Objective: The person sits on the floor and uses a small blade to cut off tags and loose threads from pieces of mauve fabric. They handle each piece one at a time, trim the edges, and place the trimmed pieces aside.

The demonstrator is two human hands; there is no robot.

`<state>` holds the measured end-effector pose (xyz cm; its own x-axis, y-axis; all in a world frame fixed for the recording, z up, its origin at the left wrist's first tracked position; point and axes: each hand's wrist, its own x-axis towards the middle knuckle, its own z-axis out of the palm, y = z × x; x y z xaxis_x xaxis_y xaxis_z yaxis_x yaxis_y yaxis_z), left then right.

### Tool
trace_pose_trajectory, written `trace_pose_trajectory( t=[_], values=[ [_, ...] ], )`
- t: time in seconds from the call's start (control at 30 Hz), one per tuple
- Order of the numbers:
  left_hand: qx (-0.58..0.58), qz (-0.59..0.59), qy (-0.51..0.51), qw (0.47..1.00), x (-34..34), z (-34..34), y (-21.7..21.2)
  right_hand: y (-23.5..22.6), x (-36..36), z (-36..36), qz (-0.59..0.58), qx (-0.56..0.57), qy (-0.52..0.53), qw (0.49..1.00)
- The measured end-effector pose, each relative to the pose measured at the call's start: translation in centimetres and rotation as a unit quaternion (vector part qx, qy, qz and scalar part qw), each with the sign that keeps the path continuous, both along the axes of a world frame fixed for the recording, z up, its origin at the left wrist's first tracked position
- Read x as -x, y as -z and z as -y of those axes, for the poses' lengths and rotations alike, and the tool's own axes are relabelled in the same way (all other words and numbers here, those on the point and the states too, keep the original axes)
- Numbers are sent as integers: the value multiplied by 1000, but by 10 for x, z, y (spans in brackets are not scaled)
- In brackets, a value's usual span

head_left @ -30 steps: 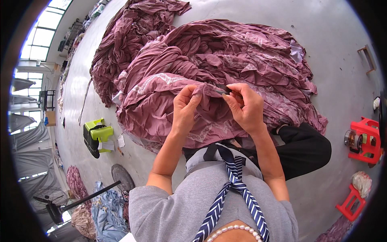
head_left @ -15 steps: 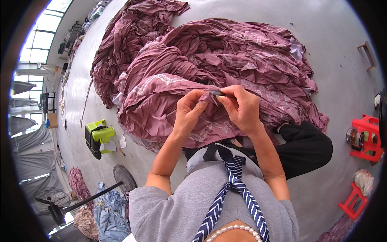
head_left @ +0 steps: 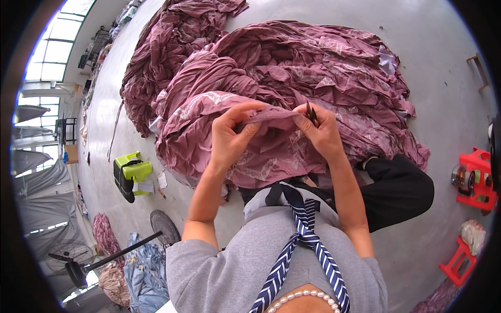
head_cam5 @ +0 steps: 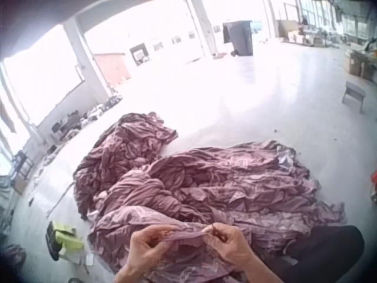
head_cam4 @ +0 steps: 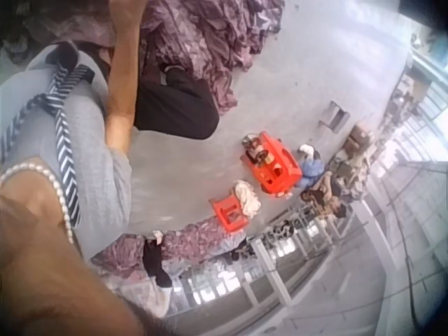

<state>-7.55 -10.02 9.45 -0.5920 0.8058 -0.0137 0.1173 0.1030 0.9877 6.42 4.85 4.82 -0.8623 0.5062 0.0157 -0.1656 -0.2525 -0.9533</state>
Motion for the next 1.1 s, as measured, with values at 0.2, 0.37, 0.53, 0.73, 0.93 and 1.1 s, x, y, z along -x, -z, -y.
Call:
trace_pose_trajectory(
  t=[0.2,0.37,0.53,0.73,0.93,1.1],
  values=[
    [49,232,73,969,4,1,-7,6,3,-12,1,68,-6,998],
    [13,317,48,947,5,1,2,22,9,-13,21,-88,31,995],
    [-11,350,10,936,6,-2,2,-1,-7,-5,56,-338,180,922],
    [-16,331,18,943,3,-8,0,1,-15,18,8,-300,156,941],
    [-8,229,7,973,-4,-14,-3,-5,-15,14,21,-275,134,952],
    [14,185,17,982,-4,-15,-3,-6,-15,10,32,-291,133,947]
  ],
)
